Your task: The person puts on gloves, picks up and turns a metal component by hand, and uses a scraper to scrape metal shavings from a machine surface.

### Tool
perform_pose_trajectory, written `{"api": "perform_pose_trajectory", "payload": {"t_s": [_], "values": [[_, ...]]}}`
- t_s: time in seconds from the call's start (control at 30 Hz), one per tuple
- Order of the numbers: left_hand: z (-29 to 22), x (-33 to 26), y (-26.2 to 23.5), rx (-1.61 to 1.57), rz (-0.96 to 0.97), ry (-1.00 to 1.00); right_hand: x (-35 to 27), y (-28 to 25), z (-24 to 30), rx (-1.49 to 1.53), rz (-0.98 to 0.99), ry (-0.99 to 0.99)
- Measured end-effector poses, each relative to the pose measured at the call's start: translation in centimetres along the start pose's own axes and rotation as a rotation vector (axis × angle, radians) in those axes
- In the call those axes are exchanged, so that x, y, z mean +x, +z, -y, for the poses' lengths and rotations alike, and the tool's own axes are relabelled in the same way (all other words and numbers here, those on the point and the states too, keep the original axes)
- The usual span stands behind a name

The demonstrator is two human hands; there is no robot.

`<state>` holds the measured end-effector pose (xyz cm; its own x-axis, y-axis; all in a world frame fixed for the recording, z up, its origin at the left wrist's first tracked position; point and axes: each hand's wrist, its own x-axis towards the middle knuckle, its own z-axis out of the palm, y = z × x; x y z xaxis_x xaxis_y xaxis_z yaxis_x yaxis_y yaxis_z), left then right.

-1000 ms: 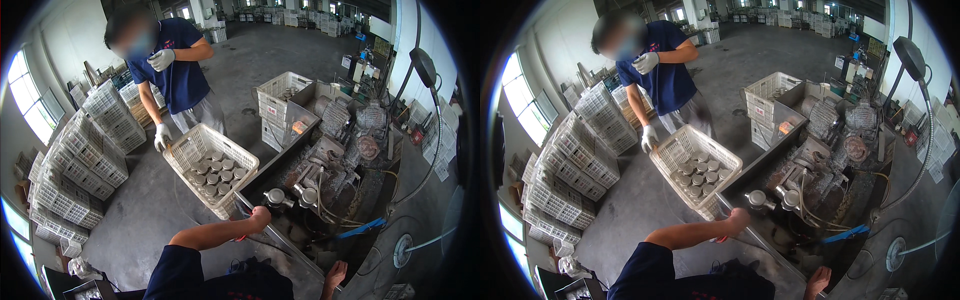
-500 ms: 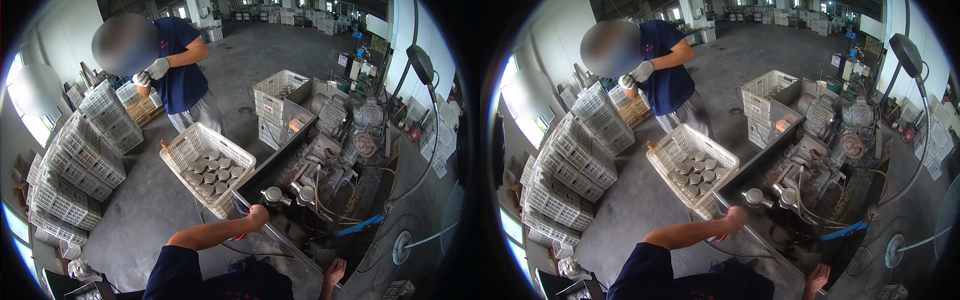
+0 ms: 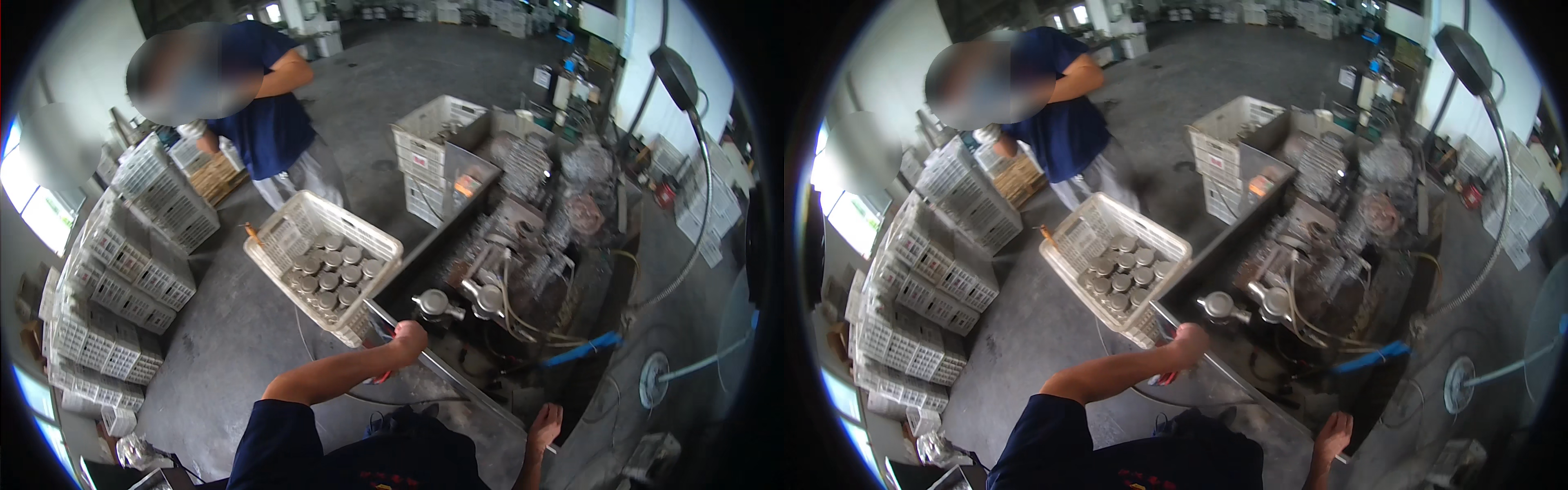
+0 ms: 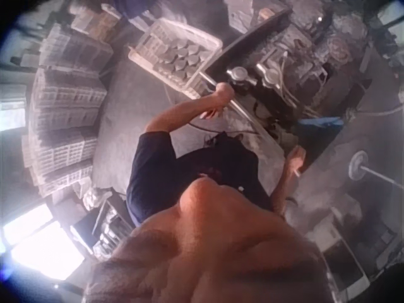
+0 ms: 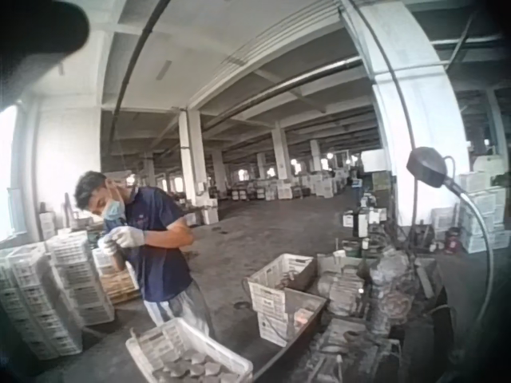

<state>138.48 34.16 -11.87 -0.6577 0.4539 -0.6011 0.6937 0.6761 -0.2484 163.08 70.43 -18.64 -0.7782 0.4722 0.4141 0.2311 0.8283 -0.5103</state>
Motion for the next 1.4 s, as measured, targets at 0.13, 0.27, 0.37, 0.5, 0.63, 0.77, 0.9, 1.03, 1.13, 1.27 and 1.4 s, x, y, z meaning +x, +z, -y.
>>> {"api": "perform_pose_trajectory", "payload": {"t_s": [0.13, 0.27, 0.37, 0.5, 0.63, 0.77, 0.9, 1.03, 1.13, 1.27, 1.4], "values": [[0.8, 0.3, 0.6, 0.011, 0.054, 0.009, 1.1, -0.6, 1.6, -0.006, 0.054, -0.041], [1.0, -0.2, 0.7, 0.037, 0.003, -0.03, 1.5, -0.2, 2.2, 0.023, 0.019, 0.027], [1.1, -0.2, 0.1, 0.061, -0.011, -0.006, 1.3, -0.3, 1.8, 0.018, -0.003, 0.033], [1.2, 0.2, 1.3, 0.094, -0.064, -0.006, 1.4, -0.3, 1.7, 0.017, -0.033, -0.003], [0.8, -0.5, 0.3, 0.142, -0.062, 0.04, 1.2, -0.6, 1.5, 0.008, -0.013, 0.033], [0.9, -0.6, 0.3, 0.131, -0.07, 0.035, 1.3, -0.7, 1.5, 0.012, 0.002, 0.035], [1.0, -0.3, 0.6, 0.144, -0.081, 0.041, 1.2, -0.7, 1.4, 0.008, 0.008, 0.042], [1.0, -0.4, 0.6, 0.143, -0.085, 0.046, 1.4, -0.7, 1.7, -0.005, 0.006, 0.038], [1.0, -0.3, 0.7, 0.134, -0.127, 0.024, 1.6, -0.6, 1.7, 0.0, 0.006, 0.034], [1.2, -0.2, 0.8, 0.127, -0.121, 0.037, 1.6, -0.7, 1.8, -0.002, 0.01, 0.036], [1.0, -0.2, 0.8, 0.15, -0.105, 0.023, 1.2, -0.6, 1.7, 0.001, 0.02, 0.04]]}}
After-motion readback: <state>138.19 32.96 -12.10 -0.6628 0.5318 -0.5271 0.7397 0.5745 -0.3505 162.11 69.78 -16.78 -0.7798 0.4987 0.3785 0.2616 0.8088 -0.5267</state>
